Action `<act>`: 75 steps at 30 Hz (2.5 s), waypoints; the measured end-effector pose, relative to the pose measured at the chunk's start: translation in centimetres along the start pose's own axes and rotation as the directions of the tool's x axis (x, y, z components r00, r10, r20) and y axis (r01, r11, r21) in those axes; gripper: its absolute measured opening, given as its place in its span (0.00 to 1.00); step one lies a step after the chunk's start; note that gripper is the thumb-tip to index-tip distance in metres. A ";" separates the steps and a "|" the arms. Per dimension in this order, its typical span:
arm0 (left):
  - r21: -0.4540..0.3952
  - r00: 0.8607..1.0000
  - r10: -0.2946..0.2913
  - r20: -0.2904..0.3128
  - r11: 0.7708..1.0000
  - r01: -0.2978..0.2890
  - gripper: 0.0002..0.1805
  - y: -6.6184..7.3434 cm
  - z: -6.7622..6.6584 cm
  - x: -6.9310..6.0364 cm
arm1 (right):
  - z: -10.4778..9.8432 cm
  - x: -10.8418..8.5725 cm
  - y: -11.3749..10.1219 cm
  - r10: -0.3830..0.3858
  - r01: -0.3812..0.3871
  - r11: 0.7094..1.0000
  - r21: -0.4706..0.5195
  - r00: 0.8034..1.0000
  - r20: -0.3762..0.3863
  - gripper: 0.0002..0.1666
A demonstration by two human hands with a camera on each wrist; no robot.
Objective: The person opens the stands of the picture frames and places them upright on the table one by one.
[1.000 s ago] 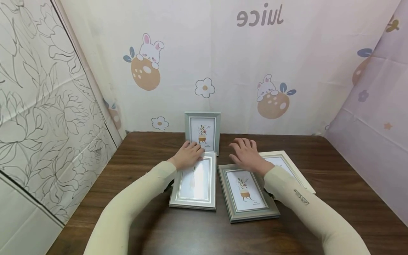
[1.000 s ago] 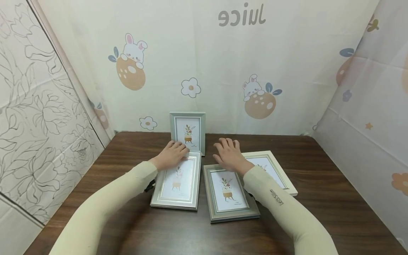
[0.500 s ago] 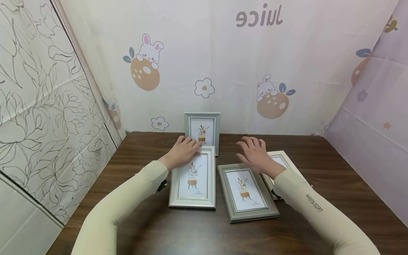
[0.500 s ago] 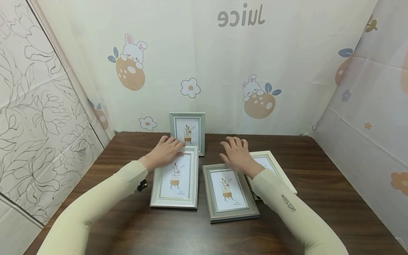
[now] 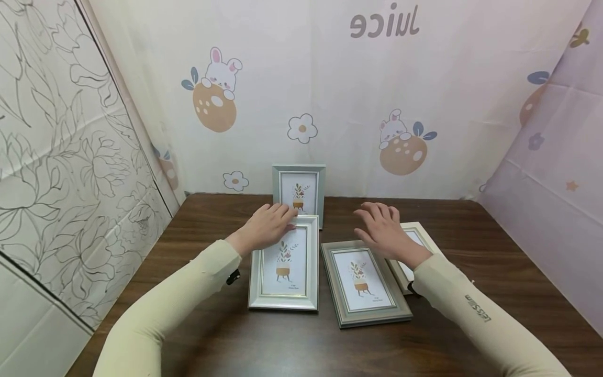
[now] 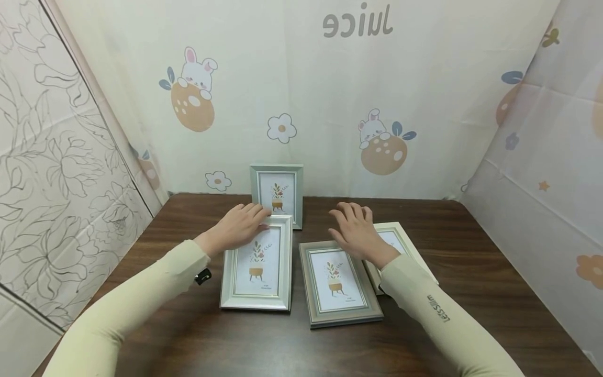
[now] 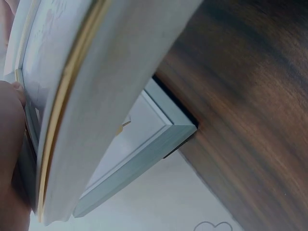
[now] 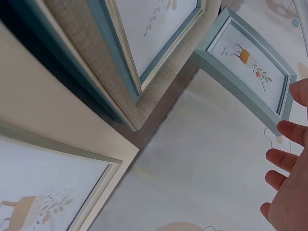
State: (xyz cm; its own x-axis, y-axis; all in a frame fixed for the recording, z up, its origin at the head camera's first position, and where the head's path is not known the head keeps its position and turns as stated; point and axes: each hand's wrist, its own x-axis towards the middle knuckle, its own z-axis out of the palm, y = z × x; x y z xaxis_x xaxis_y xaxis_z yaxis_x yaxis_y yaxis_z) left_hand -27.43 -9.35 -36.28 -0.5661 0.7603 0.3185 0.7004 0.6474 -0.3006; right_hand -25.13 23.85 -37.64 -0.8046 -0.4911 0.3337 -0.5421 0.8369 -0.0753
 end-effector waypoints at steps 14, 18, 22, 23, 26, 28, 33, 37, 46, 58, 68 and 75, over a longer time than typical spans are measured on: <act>-0.048 0.998 0.032 -0.056 0.998 -0.034 0.14 0.1 -1.9 0.2 | -0.2 -0.1 -0.1 0.006 -0.005 1.000 0.005 1.000 -0.003 0.26; -0.069 0.992 0.047 -0.113 0.996 -0.055 0.13 0.1 -2.5 0.6 | -0.4 -0.2 -0.2 0.011 -0.011 1.000 0.008 1.000 -0.007 0.26; -0.058 0.988 0.056 -0.144 0.996 -0.065 0.13 0.1 -3.1 1.0 | -0.6 -0.3 -0.1 0.012 -0.012 1.000 0.014 1.000 -0.015 0.26; -0.053 0.988 0.056 -0.141 0.997 -0.064 0.14 0.1 -3.3 1.1 | -0.7 -0.3 0.0 0.012 -0.012 1.000 0.016 1.000 -0.019 0.26; -0.055 0.992 0.050 -0.118 0.997 -0.056 0.15 0.0 -3.7 1.3 | -0.8 -0.4 0.1 0.010 -0.009 1.000 0.028 1.000 -0.028 0.26; -0.062 0.994 0.047 -0.102 0.997 -0.053 0.16 -0.1 -4.0 1.3 | -0.8 -0.4 0.2 0.008 -0.007 0.999 0.032 1.000 -0.030 0.25; -0.091 0.992 0.064 -0.108 0.993 -0.074 0.14 -0.2 -4.8 1.5 | -1.0 -0.5 0.2 0.000 0.002 0.999 0.048 0.999 -0.040 0.25; -0.108 0.990 0.091 -0.110 0.989 -0.103 0.12 -0.4 -5.9 1.9 | -1.3 -0.6 0.4 -0.022 0.025 0.998 0.058 0.998 -0.054 0.25; -0.144 0.975 0.184 -0.127 0.969 -0.202 0.10 -0.7 -8.9 2.7 | -2.2 -0.6 0.7 -0.026 0.029 0.997 0.066 0.999 -0.047 0.25; -0.028 0.934 0.284 -0.218 0.955 -0.297 0.11 -0.5 -10.4 2.7 | -2.7 -1.1 1.6 0.016 -0.013 0.998 0.056 0.999 -0.047 0.26; -0.037 0.890 0.337 -0.307 0.930 -0.365 0.18 -0.5 -9.2 1.9 | -2.9 -1.5 2.3 0.021 -0.016 0.998 0.062 0.997 -0.074 0.26; 0.003 0.828 0.410 -0.383 0.897 -0.443 0.21 -0.3 -7.9 1.5 | -3.3 -1.9 2.7 0.026 -0.020 0.998 0.061 0.996 -0.091 0.26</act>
State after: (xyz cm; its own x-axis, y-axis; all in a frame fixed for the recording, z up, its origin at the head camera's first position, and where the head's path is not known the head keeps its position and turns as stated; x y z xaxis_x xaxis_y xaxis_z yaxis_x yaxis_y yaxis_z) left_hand -24.99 -8.79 -28.59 -0.0151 0.8747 0.4844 0.8772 0.2441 -0.4135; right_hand -24.26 27.79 -35.35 -0.7930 -0.4457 0.4154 -0.5396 0.8303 -0.1392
